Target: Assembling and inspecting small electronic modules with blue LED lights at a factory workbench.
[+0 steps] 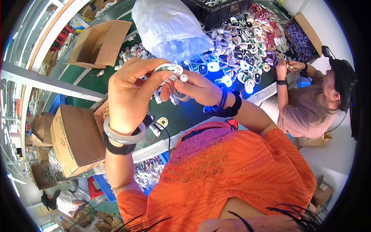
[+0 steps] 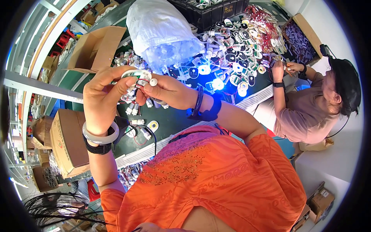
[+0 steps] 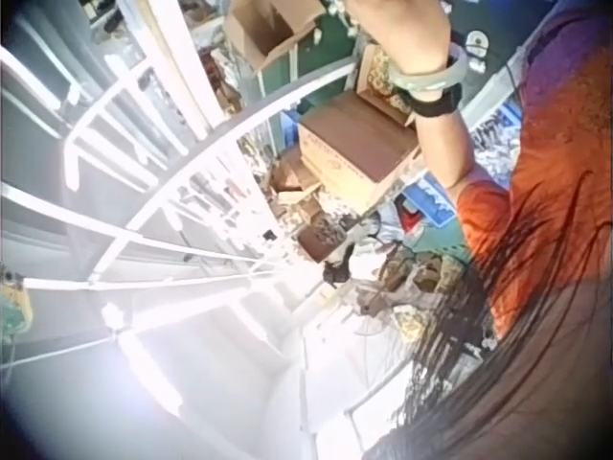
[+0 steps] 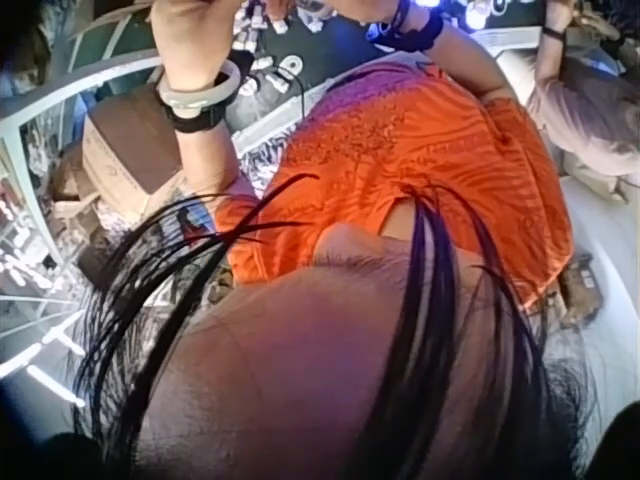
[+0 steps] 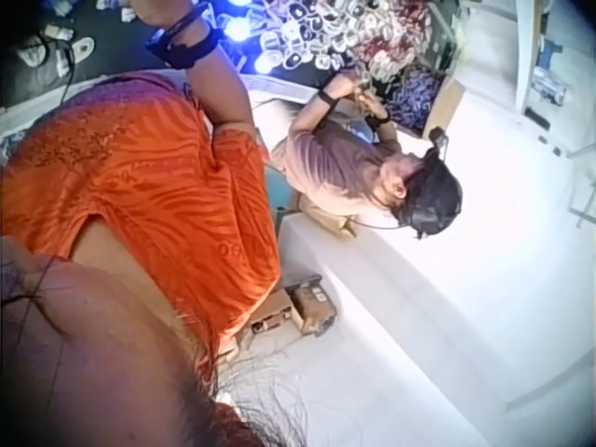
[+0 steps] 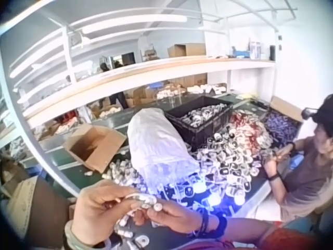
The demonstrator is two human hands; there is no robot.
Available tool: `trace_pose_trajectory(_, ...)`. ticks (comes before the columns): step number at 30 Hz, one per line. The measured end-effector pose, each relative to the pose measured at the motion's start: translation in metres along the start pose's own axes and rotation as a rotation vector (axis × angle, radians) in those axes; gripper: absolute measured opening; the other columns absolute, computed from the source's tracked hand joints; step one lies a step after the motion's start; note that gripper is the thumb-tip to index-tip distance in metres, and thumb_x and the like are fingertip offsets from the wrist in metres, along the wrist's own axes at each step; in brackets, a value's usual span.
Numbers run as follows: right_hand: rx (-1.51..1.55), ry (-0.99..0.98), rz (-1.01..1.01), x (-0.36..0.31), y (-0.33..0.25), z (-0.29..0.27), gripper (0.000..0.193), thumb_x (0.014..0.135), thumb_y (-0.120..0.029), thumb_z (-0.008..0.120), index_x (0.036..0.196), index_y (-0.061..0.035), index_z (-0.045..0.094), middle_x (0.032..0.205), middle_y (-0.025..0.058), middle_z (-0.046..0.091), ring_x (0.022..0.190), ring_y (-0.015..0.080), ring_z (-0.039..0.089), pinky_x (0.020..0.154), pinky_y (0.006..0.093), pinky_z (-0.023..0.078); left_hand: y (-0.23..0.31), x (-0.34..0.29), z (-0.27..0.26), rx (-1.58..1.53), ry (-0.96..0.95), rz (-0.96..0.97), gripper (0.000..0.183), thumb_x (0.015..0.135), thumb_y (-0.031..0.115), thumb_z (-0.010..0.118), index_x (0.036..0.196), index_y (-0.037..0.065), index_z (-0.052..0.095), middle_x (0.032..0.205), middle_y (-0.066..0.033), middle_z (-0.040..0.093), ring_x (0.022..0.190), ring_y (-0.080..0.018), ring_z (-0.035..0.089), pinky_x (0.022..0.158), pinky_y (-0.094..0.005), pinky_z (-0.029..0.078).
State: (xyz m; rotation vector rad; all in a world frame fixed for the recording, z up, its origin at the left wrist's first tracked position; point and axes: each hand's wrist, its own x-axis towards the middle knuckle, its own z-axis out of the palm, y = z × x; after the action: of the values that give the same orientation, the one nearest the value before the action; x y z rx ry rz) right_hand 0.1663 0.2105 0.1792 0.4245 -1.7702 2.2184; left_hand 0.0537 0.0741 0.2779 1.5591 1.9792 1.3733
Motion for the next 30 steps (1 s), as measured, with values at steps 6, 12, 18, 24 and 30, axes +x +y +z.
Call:
trace_pose_trajectory(6,-0.035,0.006,0.046,0.0,0.0,0.001,0.039,0.101,-0.032,0.038,0.125,-0.0018,0.045,0.096,0.0041,0.059,0.09,0.0112,0.055,0.08,0.027,0.043,-0.004,0.0,0.002,-0.065,0.059,0.024,0.016,0.078,0.002,0.07,0.094,0.002,0.07,0.073,-0.0047,0.06,0.066,-0.0112,0.053,0.058,-0.0235,0.04)
trace_pose_trajectory(12,-0.039,0.025,0.075,-0.001,-0.004,0.0,0.036,0.101,-0.028,0.039,0.125,-0.0012,0.044,0.096,0.0049,0.059,0.091,0.0117,0.055,0.082,0.0276,0.044,-0.01,0.001,0.004,-0.047,0.044,0.019,0.015,0.077,0.003,0.071,0.093,0.002,0.07,0.072,-0.0049,0.06,0.065,-0.0116,0.053,0.058,-0.0243,0.04)
trace_pose_trajectory(18,0.019,0.042,0.025,0.001,0.001,0.001,0.036,0.101,-0.026,0.039,0.128,-0.0012,0.041,0.092,0.0055,0.057,0.088,0.0114,0.055,0.081,0.0274,0.044,-0.007,0.003,0.005,0.023,0.029,0.008,0.016,0.076,0.004,0.071,0.092,0.003,0.071,0.073,-0.006,0.061,0.064,-0.0126,0.054,0.058,-0.0251,0.041)
trace_pose_trajectory(24,0.027,0.047,0.059,0.001,0.007,0.002,0.036,0.102,-0.026,0.037,0.128,-0.0021,0.039,0.089,0.005,0.055,0.083,0.0115,0.055,0.073,0.0262,0.044,-0.013,-0.003,0.003,-0.001,0.018,-0.058,0.026,0.08,0.007,0.07,0.105,0.002,0.067,0.085,-0.0082,0.064,0.074,-0.014,0.058,0.067,-0.0261,0.046)
trace_pose_trajectory(30,0.38,0.053,0.026,0.003,0.011,0.024,0.033,0.101,-0.022,0.039,0.128,-0.0033,0.039,0.091,0.0042,0.053,0.086,0.0114,0.055,0.077,0.0264,0.044,-0.049,-0.059,0.01,-0.32,0.071,-0.163,0.075,0.083,0.024,0.072,0.141,0.0,0.032,0.128,-0.015,0.05,0.113,-0.0217,0.052,0.091,-0.0344,0.045)
